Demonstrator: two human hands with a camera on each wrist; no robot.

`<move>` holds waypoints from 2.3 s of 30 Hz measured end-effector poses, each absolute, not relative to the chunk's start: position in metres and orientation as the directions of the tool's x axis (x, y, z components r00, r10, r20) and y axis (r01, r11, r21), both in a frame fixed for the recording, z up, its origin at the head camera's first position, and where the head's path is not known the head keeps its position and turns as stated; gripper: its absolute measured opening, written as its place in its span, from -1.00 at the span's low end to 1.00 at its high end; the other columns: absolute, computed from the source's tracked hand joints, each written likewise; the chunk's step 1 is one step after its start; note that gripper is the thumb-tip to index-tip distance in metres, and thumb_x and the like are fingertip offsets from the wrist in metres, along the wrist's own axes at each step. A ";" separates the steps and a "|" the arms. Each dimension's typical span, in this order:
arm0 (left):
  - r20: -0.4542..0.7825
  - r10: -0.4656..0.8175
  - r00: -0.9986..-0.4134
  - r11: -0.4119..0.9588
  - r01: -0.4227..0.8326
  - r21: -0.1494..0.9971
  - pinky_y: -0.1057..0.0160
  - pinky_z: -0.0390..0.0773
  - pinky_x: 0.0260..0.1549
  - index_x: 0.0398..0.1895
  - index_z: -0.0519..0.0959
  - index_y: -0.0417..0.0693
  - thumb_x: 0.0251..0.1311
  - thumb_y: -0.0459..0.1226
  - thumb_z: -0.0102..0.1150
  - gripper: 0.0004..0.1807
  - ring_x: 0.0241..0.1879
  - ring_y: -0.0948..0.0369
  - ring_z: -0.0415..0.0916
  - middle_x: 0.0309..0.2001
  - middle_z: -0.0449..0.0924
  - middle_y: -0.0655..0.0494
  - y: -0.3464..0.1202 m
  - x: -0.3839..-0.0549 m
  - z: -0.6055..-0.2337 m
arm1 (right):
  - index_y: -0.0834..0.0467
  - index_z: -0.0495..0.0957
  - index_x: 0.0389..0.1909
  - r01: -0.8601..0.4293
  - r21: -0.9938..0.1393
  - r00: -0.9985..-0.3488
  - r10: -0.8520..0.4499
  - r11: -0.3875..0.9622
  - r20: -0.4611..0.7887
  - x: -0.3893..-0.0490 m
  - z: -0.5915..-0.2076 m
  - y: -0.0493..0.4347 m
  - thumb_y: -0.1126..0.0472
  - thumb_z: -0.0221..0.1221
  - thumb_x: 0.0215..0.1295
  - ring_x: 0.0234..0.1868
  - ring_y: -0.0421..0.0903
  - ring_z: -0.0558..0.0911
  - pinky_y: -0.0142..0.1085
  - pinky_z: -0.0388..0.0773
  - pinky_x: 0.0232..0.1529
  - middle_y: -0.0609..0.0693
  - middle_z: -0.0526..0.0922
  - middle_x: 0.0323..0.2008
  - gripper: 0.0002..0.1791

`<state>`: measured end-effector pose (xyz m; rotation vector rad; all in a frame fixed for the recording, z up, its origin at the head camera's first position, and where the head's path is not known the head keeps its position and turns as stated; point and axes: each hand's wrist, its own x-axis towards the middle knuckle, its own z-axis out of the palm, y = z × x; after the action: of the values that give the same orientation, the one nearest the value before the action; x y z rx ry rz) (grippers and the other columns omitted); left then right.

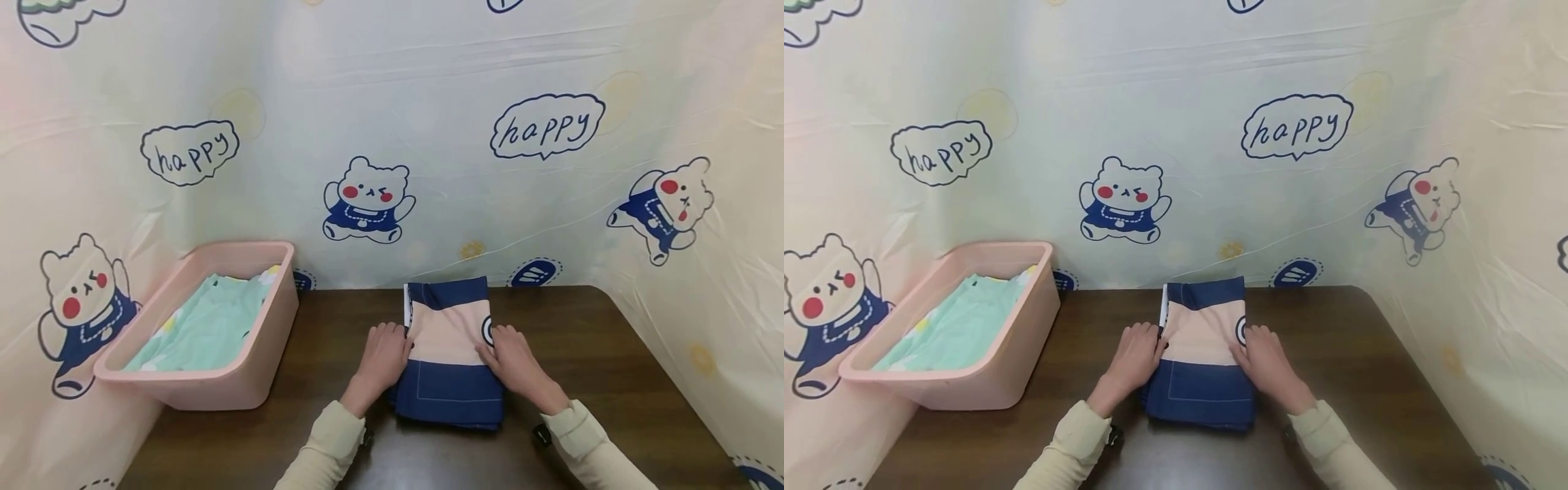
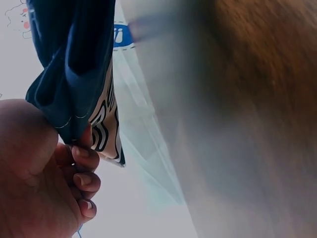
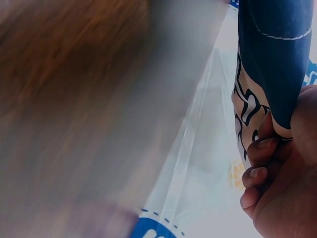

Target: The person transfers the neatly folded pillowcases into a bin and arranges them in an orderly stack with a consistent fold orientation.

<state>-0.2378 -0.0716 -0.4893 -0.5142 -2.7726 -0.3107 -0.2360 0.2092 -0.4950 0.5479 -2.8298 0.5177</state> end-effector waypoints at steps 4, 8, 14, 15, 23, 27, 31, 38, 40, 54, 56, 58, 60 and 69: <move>0.322 0.303 -0.897 0.917 0.367 0.159 0.22 0.19 -0.38 -0.38 0.56 -0.14 0.50 -0.11 0.07 -0.67 -0.47 0.15 0.23 -0.51 0.38 0.09 -0.077 -0.236 -0.485 | 0.15 0.47 -0.41 -0.408 -0.287 -0.902 -0.333 0.867 0.276 -0.236 -0.495 0.204 0.03 0.21 0.45 -0.39 -0.07 0.31 -0.19 0.22 -0.27 -0.08 0.31 -0.54 -0.69; 0.335 0.297 -0.894 0.921 0.361 0.147 0.22 0.20 -0.38 -0.38 0.56 -0.14 0.49 -0.11 0.09 -0.67 -0.47 0.15 0.24 -0.51 0.39 0.08 -0.082 -0.234 -0.482 | 0.14 0.47 -0.42 -0.424 -0.278 -0.890 -0.340 0.862 0.303 -0.235 -0.493 0.199 0.04 0.23 0.44 -0.39 -0.07 0.30 -0.19 0.22 -0.29 -0.08 0.31 -0.54 -0.69; 0.360 0.285 -0.889 0.930 0.347 0.122 0.21 0.20 -0.39 -0.40 0.56 -0.15 0.49 -0.11 0.09 -0.67 -0.48 0.13 0.22 -0.52 0.38 0.07 -0.086 -0.232 -0.477 | 0.16 0.47 -0.41 -0.434 -0.255 -0.880 -0.345 0.864 0.328 -0.238 -0.490 0.190 0.05 0.25 0.42 -0.39 -0.05 0.31 -0.19 0.24 -0.29 -0.07 0.32 -0.54 -0.69; 0.359 0.283 -0.889 0.931 0.344 0.118 0.21 0.20 -0.39 -0.40 0.56 -0.15 0.48 -0.11 0.10 -0.67 -0.48 0.13 0.22 -0.52 0.38 0.07 -0.087 -0.232 -0.477 | 0.16 0.47 -0.42 -0.435 -0.255 -0.879 -0.346 0.864 0.327 -0.238 -0.490 0.189 0.05 0.24 0.43 -0.39 -0.05 0.31 -0.19 0.24 -0.29 -0.07 0.32 -0.53 -0.69; 0.370 0.266 -0.890 0.937 0.329 0.120 0.21 0.21 -0.38 -0.38 0.58 -0.16 0.46 -0.11 0.13 -0.68 -0.47 0.13 0.25 -0.51 0.42 0.05 -0.095 -0.231 -0.473 | 0.19 0.48 -0.36 -0.434 -0.305 -0.882 -0.330 0.848 0.337 -0.237 -0.483 0.176 0.07 0.23 0.44 -0.38 -0.05 0.30 -0.18 0.22 -0.28 -0.07 0.33 -0.52 -0.71; 0.367 0.255 -0.895 0.941 0.317 0.119 0.21 0.21 -0.38 -0.36 0.58 -0.16 0.47 -0.10 0.12 -0.67 -0.46 0.13 0.26 -0.50 0.44 0.05 -0.099 -0.232 -0.470 | 0.20 0.50 -0.31 -0.418 -0.349 -0.893 -0.307 0.839 0.330 -0.237 -0.480 0.171 0.08 0.22 0.44 -0.37 -0.04 0.31 -0.17 0.22 -0.27 -0.06 0.36 -0.50 -0.74; 0.358 0.246 -0.901 0.942 0.308 0.129 0.21 0.20 -0.37 -0.36 0.58 -0.16 0.47 -0.10 0.12 -0.67 -0.45 0.13 0.25 -0.51 0.42 0.06 -0.103 -0.232 -0.468 | 0.20 0.52 -0.29 -0.401 -0.363 -0.902 -0.295 0.841 0.314 -0.238 -0.478 0.166 0.07 0.22 0.45 -0.35 -0.04 0.31 -0.17 0.22 -0.25 -0.06 0.38 -0.48 -0.74; 0.359 0.235 -0.903 0.945 0.298 0.133 0.21 0.19 -0.38 -0.35 0.58 -0.17 0.47 -0.09 0.12 -0.66 -0.47 0.13 0.23 -0.53 0.38 0.08 -0.111 -0.234 -0.465 | 0.19 0.53 -0.29 -0.407 -0.361 -0.899 -0.298 0.839 0.321 -0.242 -0.475 0.159 0.06 0.21 0.46 -0.36 -0.05 0.30 -0.18 0.20 -0.27 -0.06 0.38 -0.48 -0.74; 0.359 0.230 -0.904 0.944 0.297 0.143 0.21 0.19 -0.38 -0.35 0.58 -0.17 0.48 -0.09 0.11 -0.66 -0.48 0.13 0.23 -0.53 0.37 0.08 -0.112 -0.235 -0.464 | 0.19 0.53 -0.28 -0.405 -0.358 -0.900 -0.296 0.841 0.322 -0.243 -0.473 0.158 0.06 0.21 0.46 -0.35 -0.04 0.30 -0.18 0.19 -0.27 -0.06 0.38 -0.48 -0.74; 0.360 0.201 -0.911 0.943 0.280 0.182 0.19 0.22 -0.36 -0.39 0.57 -0.17 0.48 -0.10 0.10 -0.66 -0.46 0.11 0.25 -0.51 0.41 0.05 -0.119 -0.229 -0.462 | 0.18 0.52 -0.32 -0.416 -0.347 -0.892 -0.303 0.841 0.334 -0.248 -0.473 0.147 0.06 0.23 0.44 -0.36 -0.05 0.29 -0.19 0.17 -0.29 -0.05 0.38 -0.48 -0.74; 0.367 0.193 -0.910 0.943 0.275 0.186 0.18 0.22 -0.36 -0.40 0.56 -0.17 0.48 -0.11 0.12 -0.66 -0.46 0.10 0.25 -0.52 0.41 0.04 -0.121 -0.228 -0.462 | 0.18 0.53 -0.30 -0.418 -0.352 -0.893 -0.308 0.837 0.329 -0.248 -0.473 0.144 0.06 0.23 0.44 -0.36 -0.05 0.30 -0.19 0.18 -0.29 -0.06 0.38 -0.48 -0.74; 0.370 0.185 -0.910 0.945 0.269 0.189 0.18 0.22 -0.36 -0.40 0.56 -0.18 0.47 -0.12 0.13 -0.67 -0.46 0.10 0.25 -0.52 0.40 0.04 -0.123 -0.227 -0.462 | 0.19 0.53 -0.29 -0.421 -0.357 -0.893 -0.313 0.833 0.322 -0.249 -0.473 0.142 0.05 0.22 0.45 -0.35 -0.05 0.30 -0.19 0.19 -0.28 -0.05 0.38 -0.47 -0.74; 0.369 0.180 -0.912 0.947 0.263 0.186 0.18 0.22 -0.36 -0.39 0.56 -0.18 0.46 -0.12 0.13 -0.67 -0.47 0.11 0.24 -0.53 0.39 0.05 -0.125 -0.227 -0.462 | 0.20 0.54 -0.28 -0.426 -0.357 -0.892 -0.319 0.831 0.320 -0.248 -0.473 0.140 0.05 0.22 0.45 -0.35 -0.04 0.30 -0.18 0.19 -0.28 -0.05 0.38 -0.47 -0.74; 0.336 0.166 -0.927 0.953 0.238 0.188 0.19 0.20 -0.35 -0.34 0.57 -0.19 0.48 -0.11 0.12 -0.67 -0.46 0.11 0.24 -0.52 0.37 0.06 -0.135 -0.225 -0.453 | 0.18 0.52 -0.33 -0.454 -0.342 -0.873 -0.333 0.823 0.357 -0.248 -0.471 0.130 0.06 0.23 0.44 -0.37 -0.05 0.30 -0.19 0.19 -0.29 -0.05 0.37 -0.49 -0.74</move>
<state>-0.2250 -0.1351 -0.4535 -0.2961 -2.7852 -0.3238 -0.2478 0.1302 -0.4714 0.6016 -2.7244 0.6128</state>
